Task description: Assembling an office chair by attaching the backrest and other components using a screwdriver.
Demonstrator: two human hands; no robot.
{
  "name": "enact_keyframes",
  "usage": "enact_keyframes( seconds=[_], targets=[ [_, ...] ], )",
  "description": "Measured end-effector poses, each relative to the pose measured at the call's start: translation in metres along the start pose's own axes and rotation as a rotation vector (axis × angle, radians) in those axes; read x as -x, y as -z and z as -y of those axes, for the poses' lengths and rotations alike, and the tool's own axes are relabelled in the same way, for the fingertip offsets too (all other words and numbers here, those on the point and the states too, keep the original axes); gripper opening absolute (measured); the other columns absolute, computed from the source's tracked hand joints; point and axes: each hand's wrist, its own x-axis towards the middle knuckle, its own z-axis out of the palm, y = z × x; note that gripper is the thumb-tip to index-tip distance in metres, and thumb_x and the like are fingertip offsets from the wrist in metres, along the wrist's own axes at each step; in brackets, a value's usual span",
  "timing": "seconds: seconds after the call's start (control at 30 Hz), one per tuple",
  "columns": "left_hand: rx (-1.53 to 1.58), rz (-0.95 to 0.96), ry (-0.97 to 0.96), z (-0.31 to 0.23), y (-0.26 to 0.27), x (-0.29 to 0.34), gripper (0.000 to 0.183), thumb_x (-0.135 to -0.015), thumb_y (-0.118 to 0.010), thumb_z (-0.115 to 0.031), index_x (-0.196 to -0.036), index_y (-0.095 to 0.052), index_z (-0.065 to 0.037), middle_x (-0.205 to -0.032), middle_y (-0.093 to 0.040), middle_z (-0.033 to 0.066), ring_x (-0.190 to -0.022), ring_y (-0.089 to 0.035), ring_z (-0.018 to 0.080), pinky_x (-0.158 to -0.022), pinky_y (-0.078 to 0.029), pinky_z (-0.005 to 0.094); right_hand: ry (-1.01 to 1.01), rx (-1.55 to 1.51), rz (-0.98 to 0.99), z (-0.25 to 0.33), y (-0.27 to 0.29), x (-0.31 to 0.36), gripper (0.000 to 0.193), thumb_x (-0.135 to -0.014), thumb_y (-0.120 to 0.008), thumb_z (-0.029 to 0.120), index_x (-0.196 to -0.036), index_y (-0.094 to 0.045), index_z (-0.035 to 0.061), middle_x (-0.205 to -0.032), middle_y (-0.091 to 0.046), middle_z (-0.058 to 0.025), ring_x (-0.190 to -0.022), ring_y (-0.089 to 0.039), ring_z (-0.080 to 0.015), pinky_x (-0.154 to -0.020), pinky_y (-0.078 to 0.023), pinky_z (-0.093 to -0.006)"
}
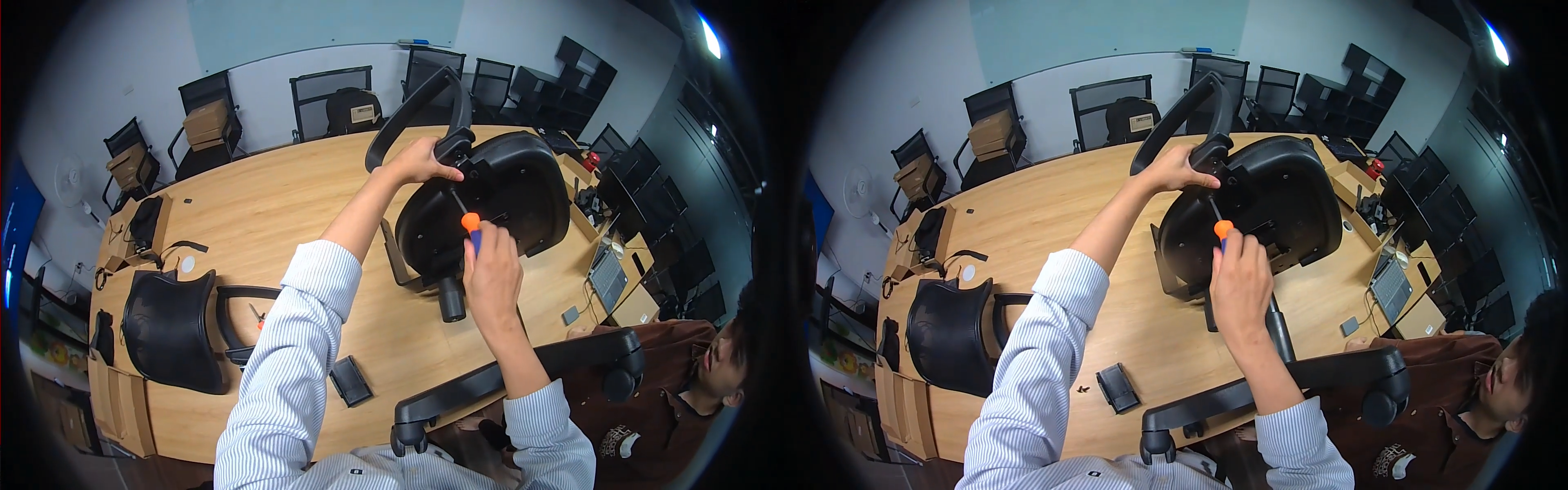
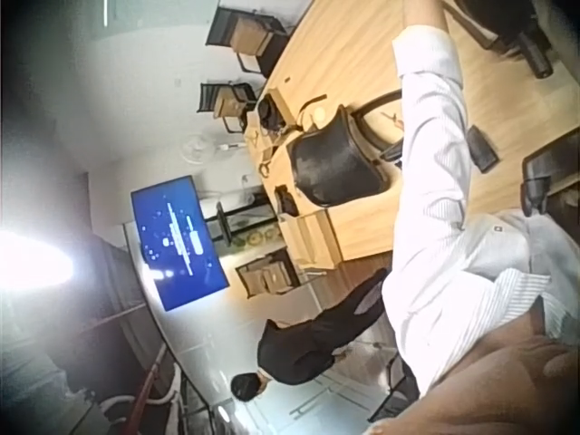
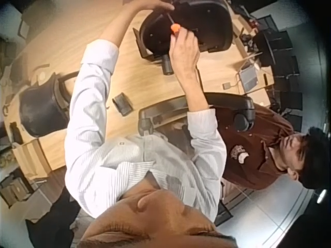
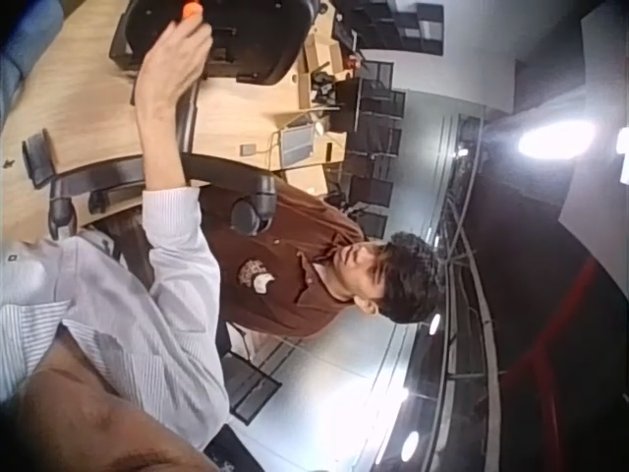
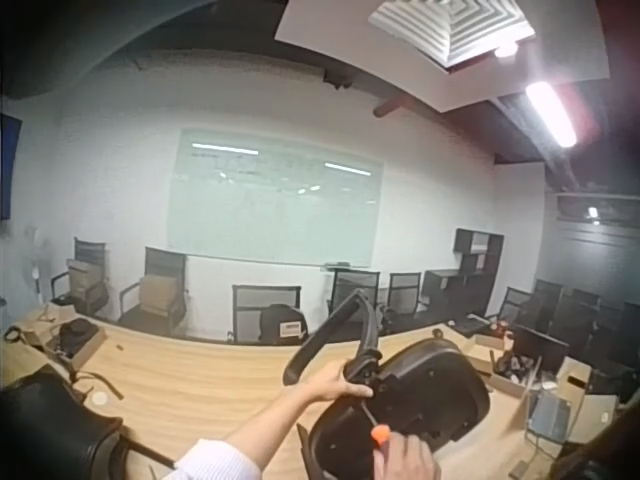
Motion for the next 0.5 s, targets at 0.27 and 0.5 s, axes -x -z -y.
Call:
enact_keyframes(
  seconds=[0.27, 0.5],
  targets=[
    [-0.056, 0.025, -0.003, -0.005, -0.003, -0.003, 0.074, -0.061, -0.091, -0.047, -0.107, -0.065, 0.004, -0.093, -0.069, 0.0164, -0.089, -0.066, 0.0262, -0.079, -0.050, 0.0363, 0.019, -0.015, 0.029, -0.012, 0.002, -0.009, 0.029, -0.086, -0.064, 0.003, -0.114, -0.057, 0.0001, -0.101, -0.057, -0.0165, -0.093, -0.063, -0.0354, -0.074, -0.056, -0.0424],
    [0.029, 0.041, 0.002, 0.002, -0.002, -0.005, 0.072, -0.061, -0.092, -0.044, -0.106, -0.065, 0.005, -0.093, -0.069, 0.0153, -0.088, -0.066, 0.0261, -0.079, -0.050, 0.0354, -0.142, 0.146, 0.356, 0.005, 0.018, -0.036, 0.029, -0.095, -0.062, 0.020, -0.116, -0.055, 0.0012, -0.086, -0.064, -0.0190, -0.076, -0.069, -0.0366, -0.062, -0.057, -0.0407]
  ],
)
